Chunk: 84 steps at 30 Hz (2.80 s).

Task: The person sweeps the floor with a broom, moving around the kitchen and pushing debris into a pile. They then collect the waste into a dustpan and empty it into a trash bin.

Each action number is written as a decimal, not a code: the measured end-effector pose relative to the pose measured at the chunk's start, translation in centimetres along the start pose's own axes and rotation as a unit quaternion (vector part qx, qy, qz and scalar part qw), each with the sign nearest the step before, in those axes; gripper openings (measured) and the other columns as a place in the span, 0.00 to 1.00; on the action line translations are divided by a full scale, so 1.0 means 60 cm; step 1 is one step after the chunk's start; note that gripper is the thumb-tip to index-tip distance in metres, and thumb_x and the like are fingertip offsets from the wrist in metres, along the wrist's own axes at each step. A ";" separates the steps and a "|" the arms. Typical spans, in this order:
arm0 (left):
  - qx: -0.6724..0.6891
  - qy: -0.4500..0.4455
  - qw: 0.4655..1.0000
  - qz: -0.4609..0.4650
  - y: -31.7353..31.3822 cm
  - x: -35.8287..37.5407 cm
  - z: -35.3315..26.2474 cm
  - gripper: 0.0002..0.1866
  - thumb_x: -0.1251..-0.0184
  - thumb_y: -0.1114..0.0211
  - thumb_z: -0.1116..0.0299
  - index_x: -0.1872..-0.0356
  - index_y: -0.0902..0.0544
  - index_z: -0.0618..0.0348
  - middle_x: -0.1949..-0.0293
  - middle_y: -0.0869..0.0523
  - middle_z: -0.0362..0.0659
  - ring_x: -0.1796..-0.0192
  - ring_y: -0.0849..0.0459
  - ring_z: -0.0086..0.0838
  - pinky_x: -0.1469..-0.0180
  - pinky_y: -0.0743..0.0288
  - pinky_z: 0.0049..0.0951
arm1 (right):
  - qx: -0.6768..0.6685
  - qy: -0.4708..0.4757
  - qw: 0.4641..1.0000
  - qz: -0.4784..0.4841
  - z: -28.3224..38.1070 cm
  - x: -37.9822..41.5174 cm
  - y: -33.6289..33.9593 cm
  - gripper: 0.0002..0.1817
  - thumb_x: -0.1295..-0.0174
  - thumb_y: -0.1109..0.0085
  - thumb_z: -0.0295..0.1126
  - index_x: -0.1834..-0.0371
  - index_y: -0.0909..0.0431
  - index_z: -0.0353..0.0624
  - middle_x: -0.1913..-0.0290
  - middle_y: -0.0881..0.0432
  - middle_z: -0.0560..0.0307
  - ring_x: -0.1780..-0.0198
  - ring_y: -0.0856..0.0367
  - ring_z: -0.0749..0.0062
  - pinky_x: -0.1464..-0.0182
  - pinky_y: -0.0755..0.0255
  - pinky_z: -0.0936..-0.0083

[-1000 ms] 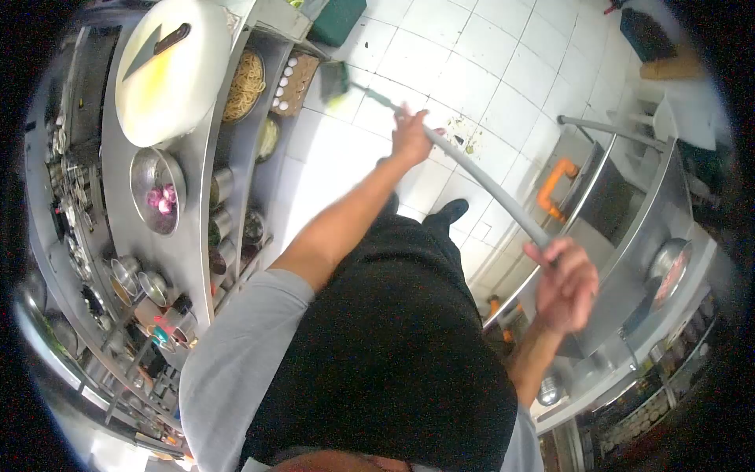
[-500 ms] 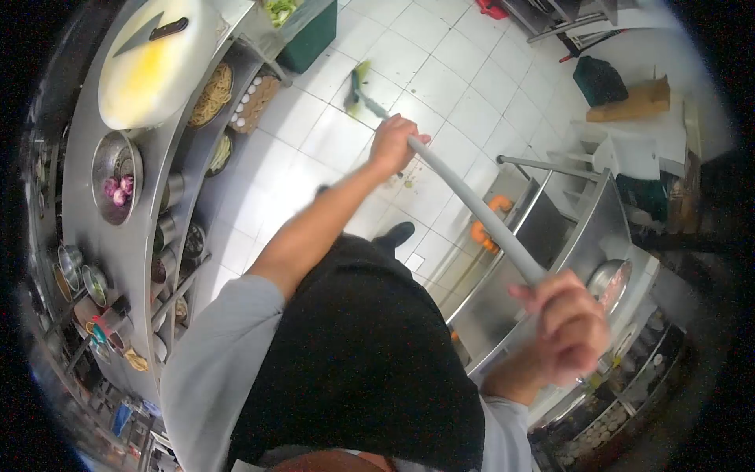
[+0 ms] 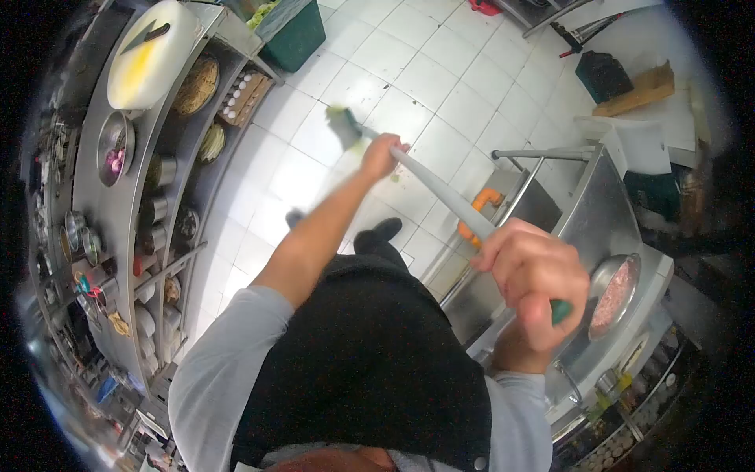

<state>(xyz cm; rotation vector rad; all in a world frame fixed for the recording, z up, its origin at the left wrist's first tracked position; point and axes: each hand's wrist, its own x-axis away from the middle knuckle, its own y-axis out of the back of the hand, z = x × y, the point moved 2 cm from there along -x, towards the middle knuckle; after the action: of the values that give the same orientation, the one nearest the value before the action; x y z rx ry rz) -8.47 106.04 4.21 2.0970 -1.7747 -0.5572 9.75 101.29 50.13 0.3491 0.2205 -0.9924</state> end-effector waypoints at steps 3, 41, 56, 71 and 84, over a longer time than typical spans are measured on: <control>-0.006 -0.019 0.999 -0.045 0.012 0.003 -0.070 0.20 0.24 0.28 0.56 0.72 0.18 0.60 0.68 0.16 0.54 0.58 0.16 0.56 0.50 0.21 0.50 | -0.019 0.056 0.997 0.055 0.034 0.037 0.068 0.37 0.18 0.44 0.59 0.84 0.29 0.44 0.83 0.27 0.61 0.77 0.19 0.61 0.74 0.21 0.67; 0.004 -0.221 0.933 0.283 0.085 0.003 -0.105 0.18 0.26 0.28 0.58 0.73 0.18 0.58 0.70 0.16 0.53 0.62 0.16 0.55 0.57 0.22 0.56 | -0.051 0.022 0.970 0.237 0.118 -0.114 0.042 0.24 0.31 0.23 0.43 0.79 0.22 0.44 0.78 0.26 0.60 0.74 0.20 0.65 0.79 0.31 0.71; -0.028 -0.210 0.889 0.407 0.095 0.191 -0.201 0.22 0.31 0.24 0.50 0.71 0.18 0.58 0.68 0.13 0.53 0.60 0.13 0.56 0.57 0.20 0.56 | 0.091 -0.019 0.963 -0.253 0.307 0.319 -0.188 0.25 0.31 0.24 0.55 0.67 0.11 0.41 0.72 0.15 0.57 0.65 0.10 0.60 0.66 0.12 0.70; 0.054 -0.341 0.590 0.730 -0.126 0.426 -0.058 0.08 0.36 0.29 0.64 0.62 0.16 0.54 0.53 0.12 0.51 0.47 0.13 0.52 0.44 0.18 0.49 | 0.117 -0.159 0.799 -0.568 0.230 0.365 -0.389 0.25 0.32 0.26 0.42 0.81 0.23 0.39 0.78 0.21 0.55 0.67 0.13 0.51 0.62 0.16 0.59; -0.066 -0.387 0.639 0.662 -0.080 0.079 -0.233 0.10 0.32 0.29 0.62 0.60 0.15 0.57 0.56 0.11 0.53 0.48 0.13 0.54 0.44 0.18 0.52 | 0.104 -0.048 0.803 -0.585 0.216 0.297 -0.250 0.22 0.24 0.38 0.38 0.78 0.29 0.43 0.77 0.21 0.55 0.63 0.12 0.50 0.53 0.07 0.51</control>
<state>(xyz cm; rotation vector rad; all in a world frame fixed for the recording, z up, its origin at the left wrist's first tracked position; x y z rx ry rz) 3.30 102.24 13.59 -0.0881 -2.8693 -1.0406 6.84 74.97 53.29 0.3504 0.2304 -2.2789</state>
